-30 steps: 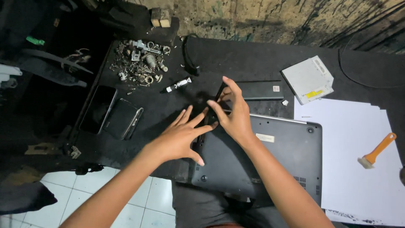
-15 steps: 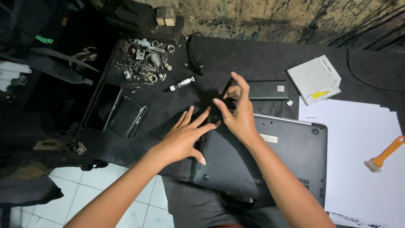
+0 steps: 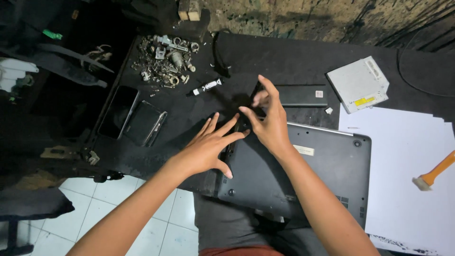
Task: Disassembling a laptop by prying off the back cover and removing the optical drive.
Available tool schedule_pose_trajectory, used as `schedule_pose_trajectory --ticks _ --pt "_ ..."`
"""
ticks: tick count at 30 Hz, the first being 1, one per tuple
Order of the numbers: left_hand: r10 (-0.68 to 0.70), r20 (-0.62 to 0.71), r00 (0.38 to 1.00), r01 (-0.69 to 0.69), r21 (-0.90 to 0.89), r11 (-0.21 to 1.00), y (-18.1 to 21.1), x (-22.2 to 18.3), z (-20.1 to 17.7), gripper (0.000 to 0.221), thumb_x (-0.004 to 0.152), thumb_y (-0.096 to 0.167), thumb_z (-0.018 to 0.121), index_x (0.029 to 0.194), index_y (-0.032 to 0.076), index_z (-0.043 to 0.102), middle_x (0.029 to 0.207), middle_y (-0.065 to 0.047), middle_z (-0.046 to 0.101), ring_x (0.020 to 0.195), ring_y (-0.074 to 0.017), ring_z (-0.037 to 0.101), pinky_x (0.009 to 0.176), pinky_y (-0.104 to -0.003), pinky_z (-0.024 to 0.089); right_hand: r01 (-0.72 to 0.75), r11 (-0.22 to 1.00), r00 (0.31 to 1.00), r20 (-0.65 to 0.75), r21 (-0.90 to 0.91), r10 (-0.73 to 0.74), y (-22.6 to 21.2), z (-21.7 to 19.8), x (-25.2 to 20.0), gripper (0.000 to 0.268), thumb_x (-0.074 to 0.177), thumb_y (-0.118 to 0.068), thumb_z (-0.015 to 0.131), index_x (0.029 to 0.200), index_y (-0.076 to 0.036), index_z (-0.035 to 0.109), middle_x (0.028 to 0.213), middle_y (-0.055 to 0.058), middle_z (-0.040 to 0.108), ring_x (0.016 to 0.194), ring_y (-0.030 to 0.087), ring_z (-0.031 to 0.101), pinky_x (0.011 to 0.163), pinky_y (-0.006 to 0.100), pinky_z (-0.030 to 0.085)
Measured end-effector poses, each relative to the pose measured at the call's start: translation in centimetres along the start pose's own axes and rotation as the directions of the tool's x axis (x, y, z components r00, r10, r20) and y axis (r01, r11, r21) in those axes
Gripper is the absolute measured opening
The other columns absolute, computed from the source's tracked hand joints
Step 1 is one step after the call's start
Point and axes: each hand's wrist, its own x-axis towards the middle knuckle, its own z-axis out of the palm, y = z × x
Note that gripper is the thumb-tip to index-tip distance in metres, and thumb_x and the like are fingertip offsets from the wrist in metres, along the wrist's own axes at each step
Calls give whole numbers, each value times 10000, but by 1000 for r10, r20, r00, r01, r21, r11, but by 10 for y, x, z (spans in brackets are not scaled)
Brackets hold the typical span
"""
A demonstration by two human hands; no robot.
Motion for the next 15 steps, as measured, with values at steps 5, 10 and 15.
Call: schedule_pose_trajectory --ticks 5,10,15 --pt "10 -15 1000 -10 4 1000 -4 3 5 1064 634 425 962 1536 158 465 1742 -145 106 1519 -609 15 1263 -613 34 -44 997 998 39 62 42 -1 1 1 764 1008 3 676 1600 -70 199 1091 153 538 983 394 710 920 528 596" --pt "17 -15 1000 -17 -25 1000 -3 0 5 1062 643 386 968 1542 146 457 1739 -152 105 1502 -632 19 1255 -637 56 -47 998 997 61 38 45 -8 -1 -1 792 990 77 638 1607 -68 163 1035 161 580 950 423 731 892 554 606" --pt "31 -2 1000 -31 -38 999 -10 3 8 1071 664 390 967 1558 116 444 1730 -179 120 1486 -660 -1 1244 -655 63 -8 999 998 59 41 5 -6 0 1 826 975 46 698 1606 -55 175 1038 183 621 957 446 729 897 576 597"
